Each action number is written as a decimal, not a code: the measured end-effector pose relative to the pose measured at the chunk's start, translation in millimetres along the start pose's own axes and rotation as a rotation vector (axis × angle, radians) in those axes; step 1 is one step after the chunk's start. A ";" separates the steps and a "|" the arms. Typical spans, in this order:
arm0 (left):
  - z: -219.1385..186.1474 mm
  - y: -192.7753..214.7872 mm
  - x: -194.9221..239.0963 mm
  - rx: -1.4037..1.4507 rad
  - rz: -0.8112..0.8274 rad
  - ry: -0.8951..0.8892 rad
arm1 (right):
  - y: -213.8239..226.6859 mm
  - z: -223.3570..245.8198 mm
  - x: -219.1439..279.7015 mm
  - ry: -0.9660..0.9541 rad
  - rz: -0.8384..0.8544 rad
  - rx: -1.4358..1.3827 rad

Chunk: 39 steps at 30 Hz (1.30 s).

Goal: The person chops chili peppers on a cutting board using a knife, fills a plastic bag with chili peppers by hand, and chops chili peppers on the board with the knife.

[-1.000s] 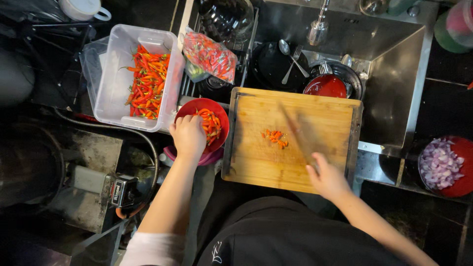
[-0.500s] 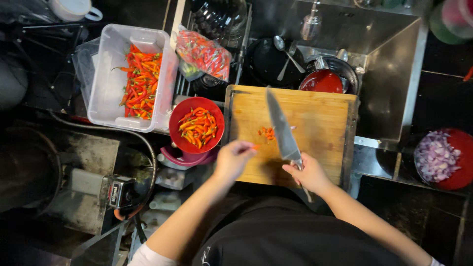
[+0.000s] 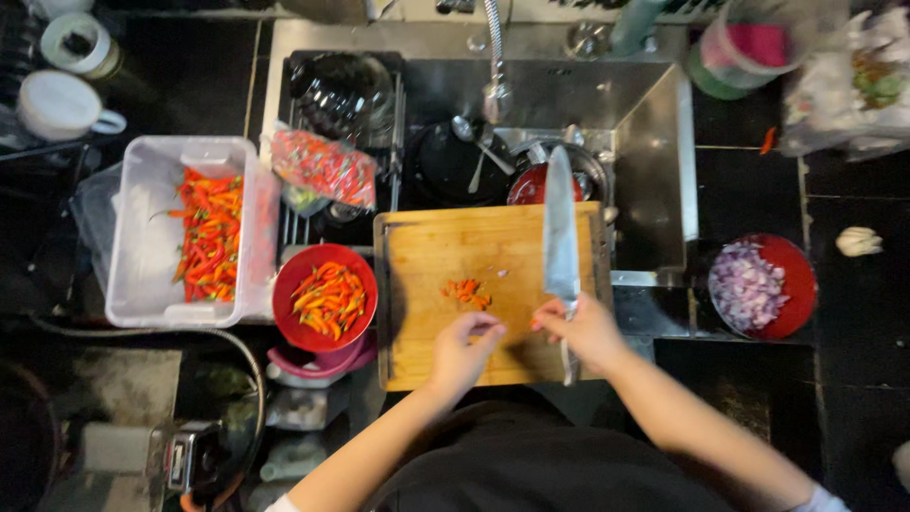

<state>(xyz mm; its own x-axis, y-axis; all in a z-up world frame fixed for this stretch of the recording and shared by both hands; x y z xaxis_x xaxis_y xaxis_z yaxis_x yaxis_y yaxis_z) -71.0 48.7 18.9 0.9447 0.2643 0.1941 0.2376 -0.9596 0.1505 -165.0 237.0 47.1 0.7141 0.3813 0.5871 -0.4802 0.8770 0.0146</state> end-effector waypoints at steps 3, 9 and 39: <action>-21.9 46.3 -6.5 -0.153 -0.095 -0.117 | 95.7 38.2 -10.9 0.035 -0.280 0.177; -32.7 174.3 -18.8 -0.663 -0.299 -0.132 | 398.8 126.0 -34.4 0.628 -0.793 -0.299; -24.5 237.0 -47.4 -1.373 -0.077 -0.314 | -88.9 -65.5 -29.9 0.328 0.034 0.921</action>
Point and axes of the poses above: each hand's wrist, its own x-axis away from the middle knuckle, its own y-axis out of the back of the hand, z = x × y, the point moved 8 cm from there along -x, towards the middle knuckle, and after that the axes turned 4 degrees about -y, right-handed, at the moved point
